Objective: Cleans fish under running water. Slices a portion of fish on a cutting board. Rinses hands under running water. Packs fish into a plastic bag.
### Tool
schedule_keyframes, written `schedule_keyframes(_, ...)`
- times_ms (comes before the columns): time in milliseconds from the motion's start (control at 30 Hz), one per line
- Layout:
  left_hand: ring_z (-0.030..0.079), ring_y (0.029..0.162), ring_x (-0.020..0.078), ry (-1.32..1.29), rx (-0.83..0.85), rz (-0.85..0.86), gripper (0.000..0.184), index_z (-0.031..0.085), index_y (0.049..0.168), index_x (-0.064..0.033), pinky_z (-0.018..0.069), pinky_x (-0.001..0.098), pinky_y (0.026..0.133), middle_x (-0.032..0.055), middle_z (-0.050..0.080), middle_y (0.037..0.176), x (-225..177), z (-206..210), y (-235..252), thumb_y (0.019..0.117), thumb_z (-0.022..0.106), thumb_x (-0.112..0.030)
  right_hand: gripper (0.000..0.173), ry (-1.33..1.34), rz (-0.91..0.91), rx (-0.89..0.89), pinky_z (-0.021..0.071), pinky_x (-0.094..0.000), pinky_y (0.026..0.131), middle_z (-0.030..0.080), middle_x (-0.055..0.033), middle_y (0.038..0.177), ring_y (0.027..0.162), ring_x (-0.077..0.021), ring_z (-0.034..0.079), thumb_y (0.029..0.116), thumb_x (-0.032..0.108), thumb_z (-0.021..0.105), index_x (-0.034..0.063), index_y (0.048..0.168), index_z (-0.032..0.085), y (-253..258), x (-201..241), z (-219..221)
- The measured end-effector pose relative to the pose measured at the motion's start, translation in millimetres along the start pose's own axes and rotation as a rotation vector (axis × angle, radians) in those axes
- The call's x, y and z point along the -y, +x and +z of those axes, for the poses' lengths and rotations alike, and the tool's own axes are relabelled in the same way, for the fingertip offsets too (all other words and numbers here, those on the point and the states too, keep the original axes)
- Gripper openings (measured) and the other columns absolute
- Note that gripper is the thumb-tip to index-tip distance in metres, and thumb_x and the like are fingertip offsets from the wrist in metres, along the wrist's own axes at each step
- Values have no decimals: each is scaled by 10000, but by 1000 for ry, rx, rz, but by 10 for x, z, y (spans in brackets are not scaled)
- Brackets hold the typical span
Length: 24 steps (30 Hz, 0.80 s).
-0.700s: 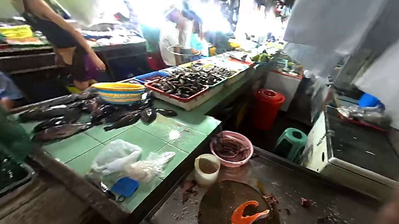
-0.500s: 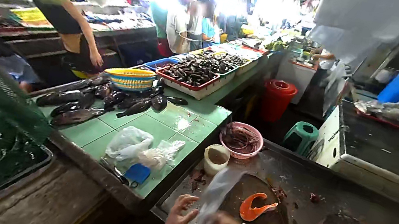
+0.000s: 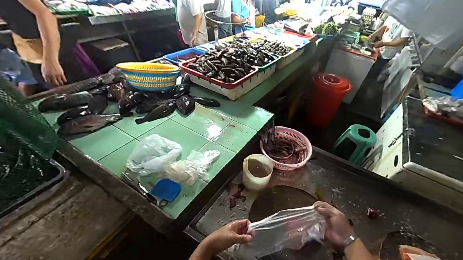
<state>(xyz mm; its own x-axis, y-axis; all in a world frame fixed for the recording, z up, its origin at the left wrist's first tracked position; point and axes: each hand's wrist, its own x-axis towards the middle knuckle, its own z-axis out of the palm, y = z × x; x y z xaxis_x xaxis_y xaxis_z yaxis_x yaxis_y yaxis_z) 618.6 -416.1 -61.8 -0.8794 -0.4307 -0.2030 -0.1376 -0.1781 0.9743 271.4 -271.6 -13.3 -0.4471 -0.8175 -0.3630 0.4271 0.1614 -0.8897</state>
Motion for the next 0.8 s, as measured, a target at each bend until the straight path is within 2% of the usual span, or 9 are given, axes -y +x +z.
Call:
schedule_keyframes(133, 692, 714, 191, -106, -524, 46, 269, 645, 1129, 30, 605, 363, 660, 113, 719, 863, 5, 221, 196, 918, 743, -105, 336, -201, -211, -447, 531, -424, 744, 639, -142, 1091, 883, -229, 622, 1019, 143, 521, 20, 1331, 525, 31, 29, -87)
schedule_keyframes(200, 647, 673, 167, -80, -697, 51, 311, 654, 1012, 16, 569, 352, 634, 88, 679, 792, 12, 424, 300, 833, 830, -168, 368, -461, -233, -247, 592, -458, 788, 670, -195, 1084, 885, -263, 675, 967, 161, 657, -49, 1258, 579, -146, -123, 235)
schedule_keyframes(300, 672, 736, 182, -229, -653, -13, 278, 644, 1066, 35, 589, 372, 700, 113, 696, 843, 58, 790, 421, 904, 766, -155, 374, -612, -71, 251, 617, -447, 837, 713, -147, 1086, 925, -237, 714, 949, 270, 724, 13, 1216, 667, -342, -596, 892)
schedule_keyframes(400, 679, 761, 155, -583, -552, 4, 313, 584, 1137, -6, 598, 358, 722, 69, 682, 848, 122, 845, 411, 1114, 412, -267, 255, -652, -92, 328, 586, -404, 777, 695, -124, 930, 805, -198, 671, 962, 217, 699, -15, 1068, 698, -243, -894, 1059)
schedule_keyframes(467, 709, 811, 151, -838, -480, 37, 523, 570, 1119, -113, 614, 362, 748, 28, 716, 872, 68, 807, 205, 1107, 233, -513, 253, -895, -69, 307, 591, -459, 854, 715, -171, 988, 881, -259, 705, 990, 194, 632, -25, 1101, 691, -130, -944, 890)
schedule_keyframes(533, 732, 836, 160, -882, -412, 115, 485, 600, 1146, -175, 629, 369, 751, 20, 746, 913, 25, 748, 25, 1098, 262, -519, 274, -929, 80, 226, 561, -517, 925, 695, -219, 1090, 1003, -322, 695, 965, 123, 604, -51, 1173, 646, -32, -1053, 689)
schedule_keyframes(600, 684, 775, 113, -487, -384, 111, 237, 508, 1258, -154, 601, 307, 695, 11, 697, 920, 165, 554, -49, 1022, 504, -136, 276, -490, 224, 127, 598, -458, 817, 670, -181, 1042, 889, -271, 688, 1024, 41, 507, -40, 1285, 546, -79, -1057, 657)
schedule_keyframes(700, 668, 800, 211, 124, -475, -234, 641, 408, 1519, -78, 585, 423, 755, 130, 684, 987, 583, 151, -99, 941, 681, -125, 280, 98, 176, 381, 590, -408, 740, 673, -66, 901, 771, -183, 667, 992, 67, 346, 78, 1203, 530, -222, -944, 784)
schedule_keyframes(800, 685, 815, 180, -311, -480, -144, 432, 446, 1478, -108, 599, 382, 743, 101, 695, 1004, 415, 66, -225, 1049, 408, -137, 298, -759, -76, 584, 545, -424, 907, 693, -129, 1114, 1011, -218, 648, 869, -23, 598, 50, 1110, 756, 51, -918, 803)
